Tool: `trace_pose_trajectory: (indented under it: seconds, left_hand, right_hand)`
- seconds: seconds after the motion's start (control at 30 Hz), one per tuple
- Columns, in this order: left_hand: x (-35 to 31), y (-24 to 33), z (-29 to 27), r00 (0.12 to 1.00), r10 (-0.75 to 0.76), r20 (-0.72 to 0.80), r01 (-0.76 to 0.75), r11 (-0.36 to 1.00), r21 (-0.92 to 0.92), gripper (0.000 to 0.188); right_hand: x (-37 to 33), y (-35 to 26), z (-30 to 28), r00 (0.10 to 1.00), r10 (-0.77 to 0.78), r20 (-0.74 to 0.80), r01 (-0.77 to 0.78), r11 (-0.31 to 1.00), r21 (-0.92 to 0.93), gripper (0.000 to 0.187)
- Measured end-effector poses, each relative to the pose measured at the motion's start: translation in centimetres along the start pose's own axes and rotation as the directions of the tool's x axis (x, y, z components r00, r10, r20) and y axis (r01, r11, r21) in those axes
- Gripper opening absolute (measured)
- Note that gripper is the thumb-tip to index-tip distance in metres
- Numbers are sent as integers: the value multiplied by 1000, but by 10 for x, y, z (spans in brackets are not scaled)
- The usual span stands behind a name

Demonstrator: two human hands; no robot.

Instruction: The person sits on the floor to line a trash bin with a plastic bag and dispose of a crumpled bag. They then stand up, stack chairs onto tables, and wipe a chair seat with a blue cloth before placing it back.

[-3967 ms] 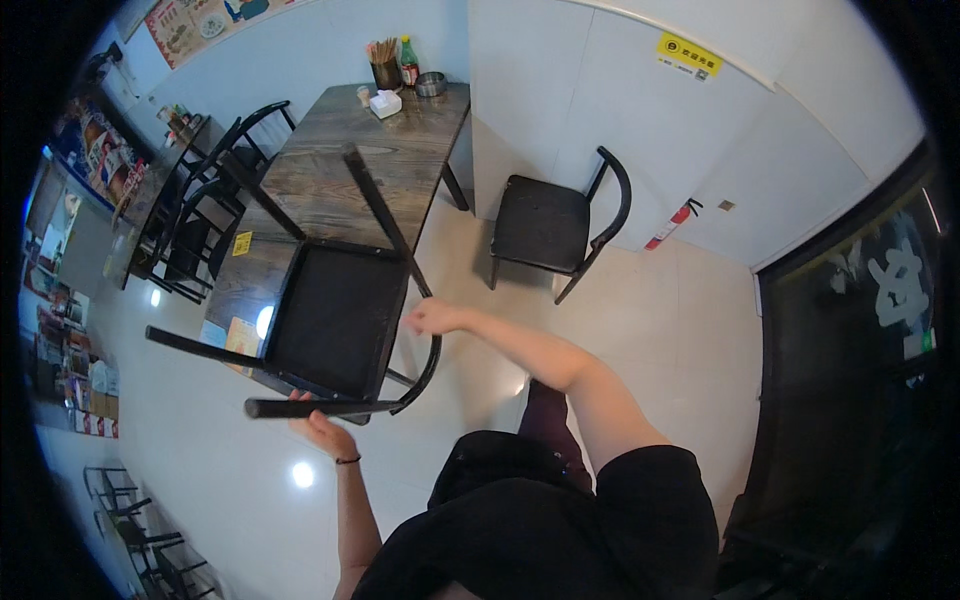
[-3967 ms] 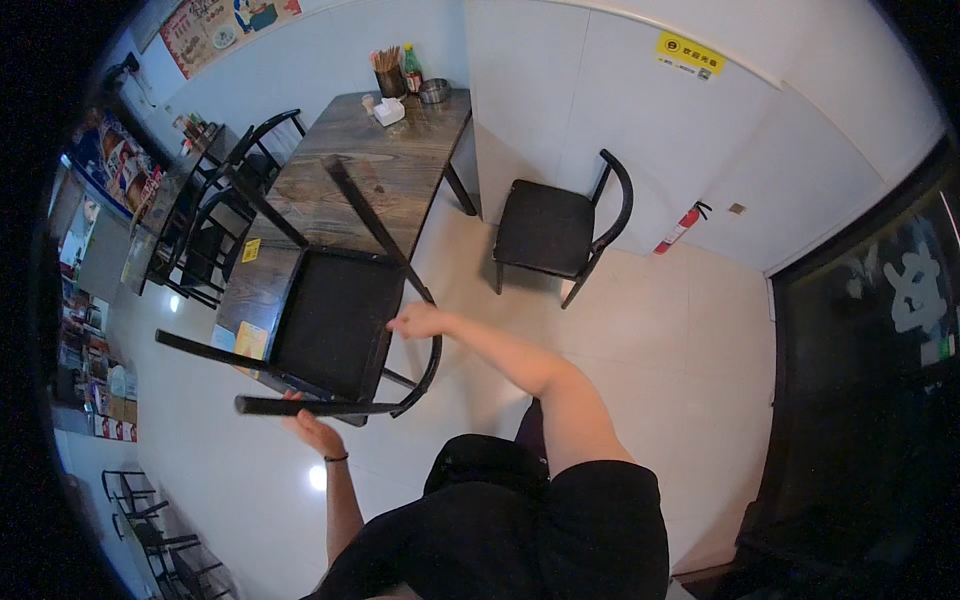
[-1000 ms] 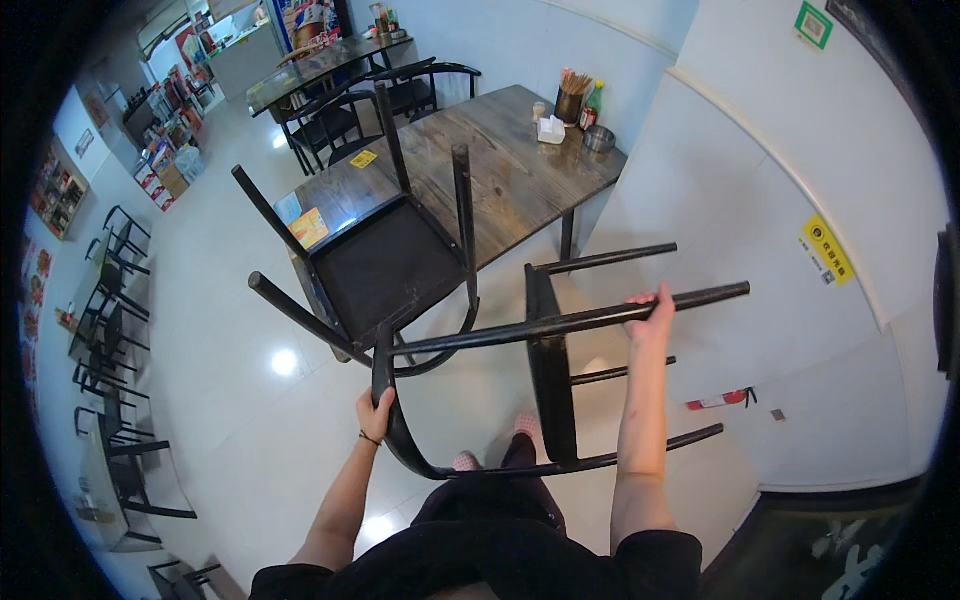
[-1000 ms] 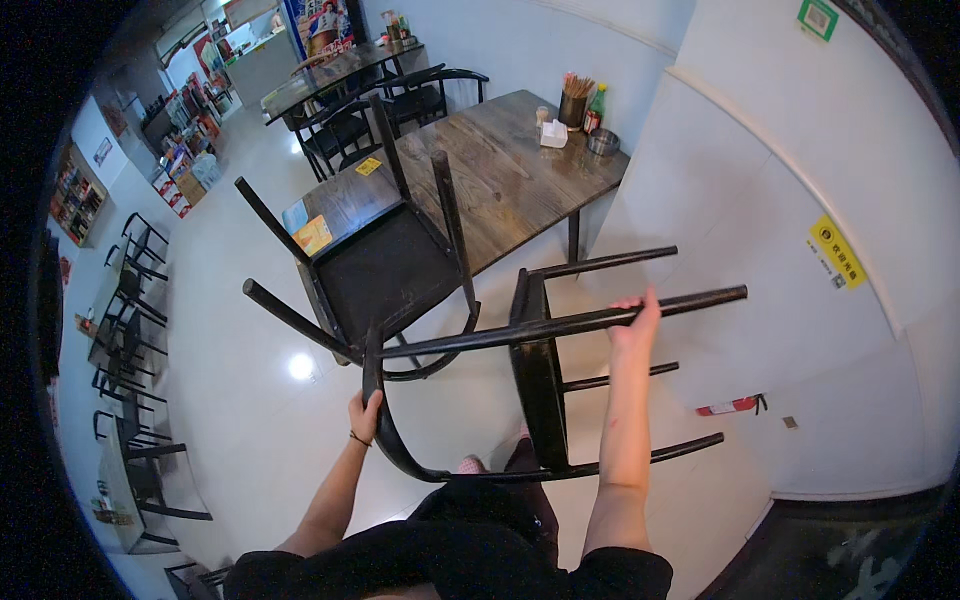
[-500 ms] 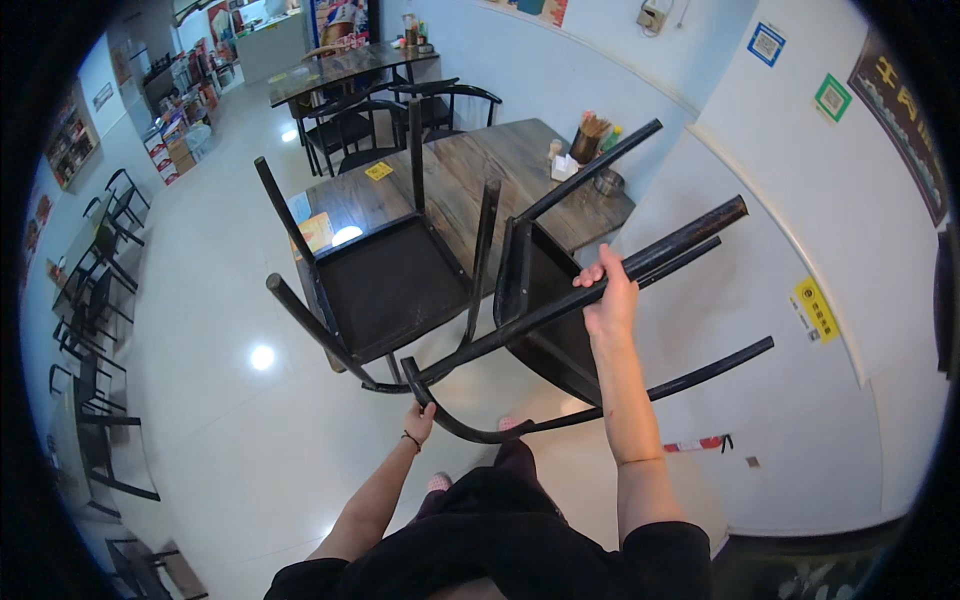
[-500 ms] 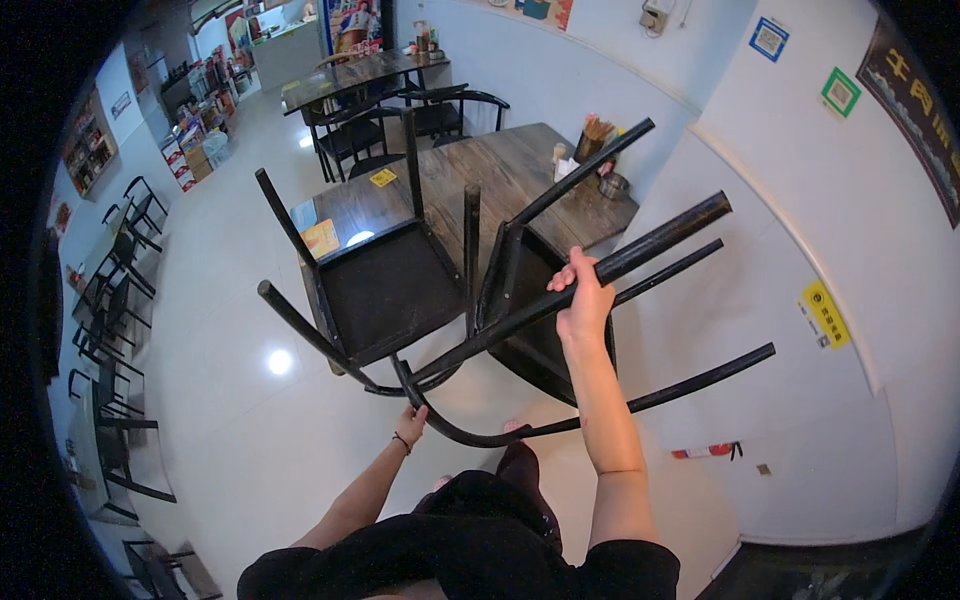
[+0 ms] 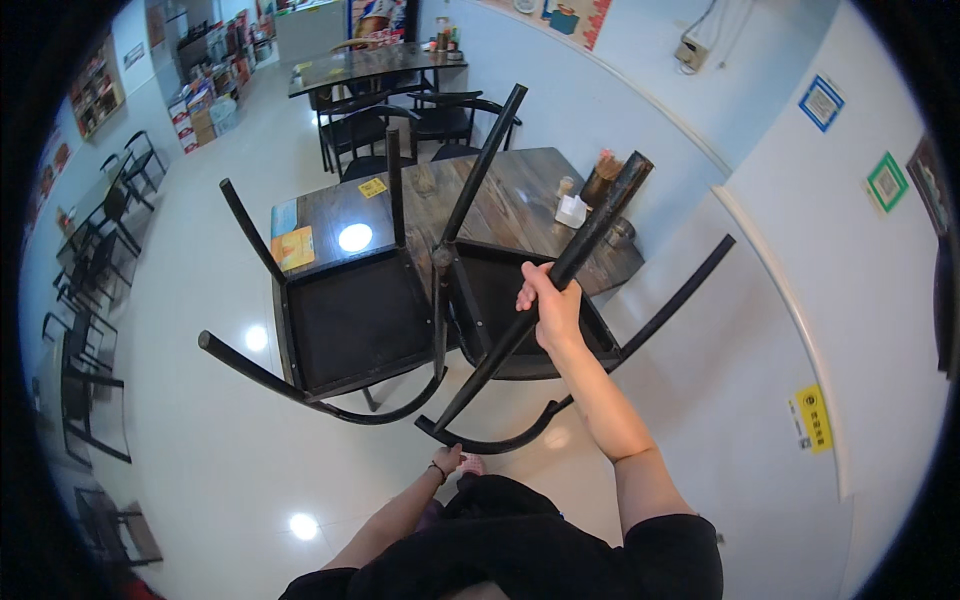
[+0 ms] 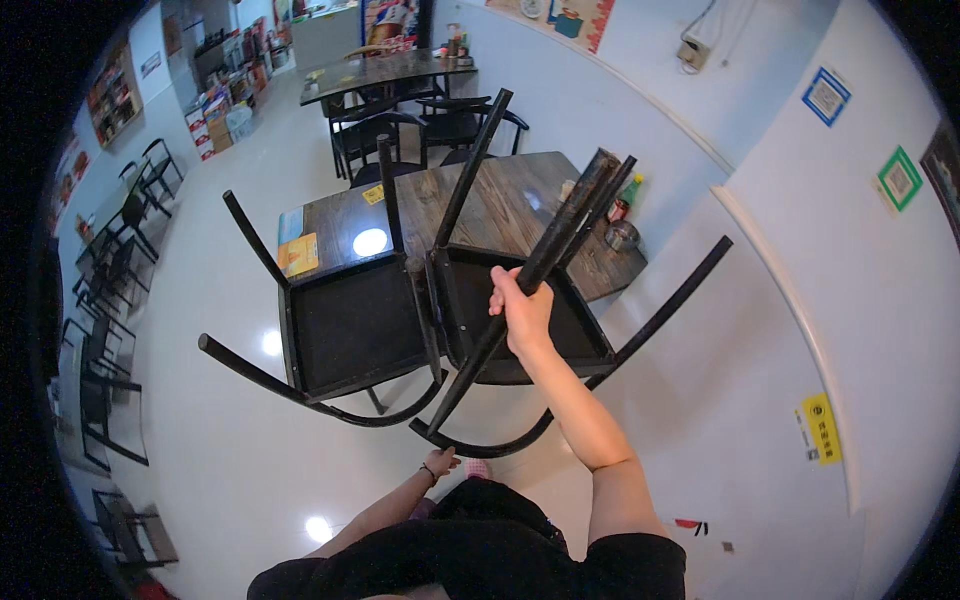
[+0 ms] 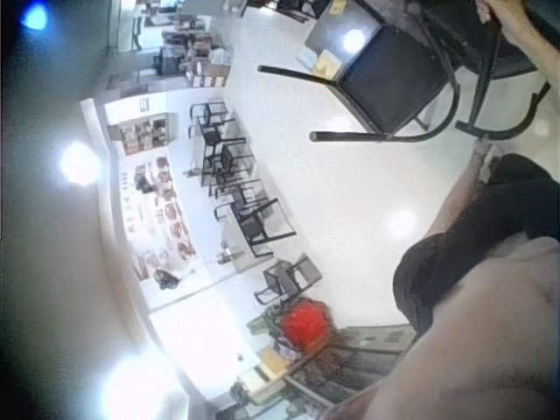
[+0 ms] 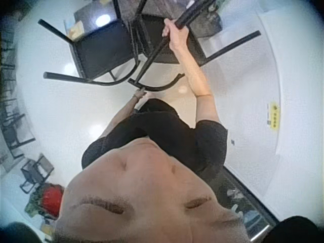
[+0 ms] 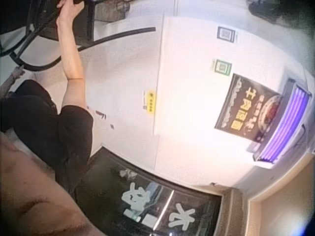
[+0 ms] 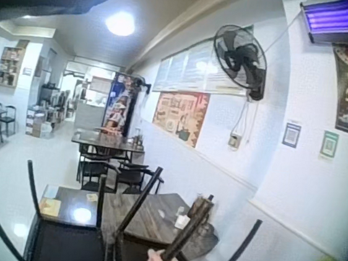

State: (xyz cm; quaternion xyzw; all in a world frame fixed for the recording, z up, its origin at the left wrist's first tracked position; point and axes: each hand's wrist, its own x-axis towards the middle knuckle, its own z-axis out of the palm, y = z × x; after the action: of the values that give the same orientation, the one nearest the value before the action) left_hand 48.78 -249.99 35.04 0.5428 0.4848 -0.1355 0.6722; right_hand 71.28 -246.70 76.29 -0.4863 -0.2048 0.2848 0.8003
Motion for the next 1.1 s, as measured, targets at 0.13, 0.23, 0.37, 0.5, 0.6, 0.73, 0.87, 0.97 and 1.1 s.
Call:
trace_pose_trajectory:
  seconds: [0.13,0.23,0.37,0.5,0.6,0.73,0.87,0.97,1.1]
  left_hand:
    - [13,32,24,999,-44,-20,44,999,10,52]
    - [61,17,-14,985,167,33,-169,942,291,52]
    - [33,41,-29,902,357,-241,-359,933,37,48]
    - [7,-27,-85,880,128,-457,-179,981,-70,46]
    - [-22,-160,-117,765,-130,-630,4,980,-197,45]
    - [-106,-233,-89,715,-432,-550,533,846,27,45]
    - [-163,-279,-61,564,-690,-455,576,723,-382,33]
    - [-188,-288,-48,555,-755,-349,494,637,-592,30]
    - [-184,-253,-62,632,-625,-457,364,761,-536,36]
  right_hand:
    - [32,15,-26,996,57,64,-56,998,-26,22]
    - [45,29,-8,973,102,208,-103,995,-7,21]
    - [68,59,-38,965,122,231,-109,992,-65,21]
    - [78,95,-55,944,150,292,-117,985,-129,22]
    - [84,126,-55,922,133,364,-75,983,-170,23]
    - [90,144,-74,919,119,375,-28,970,-241,25]
    - [86,162,-80,919,97,381,36,944,-328,21]
    - [78,177,-85,944,69,324,55,932,-357,17]
    - [89,194,-101,983,-48,175,115,909,-400,13]
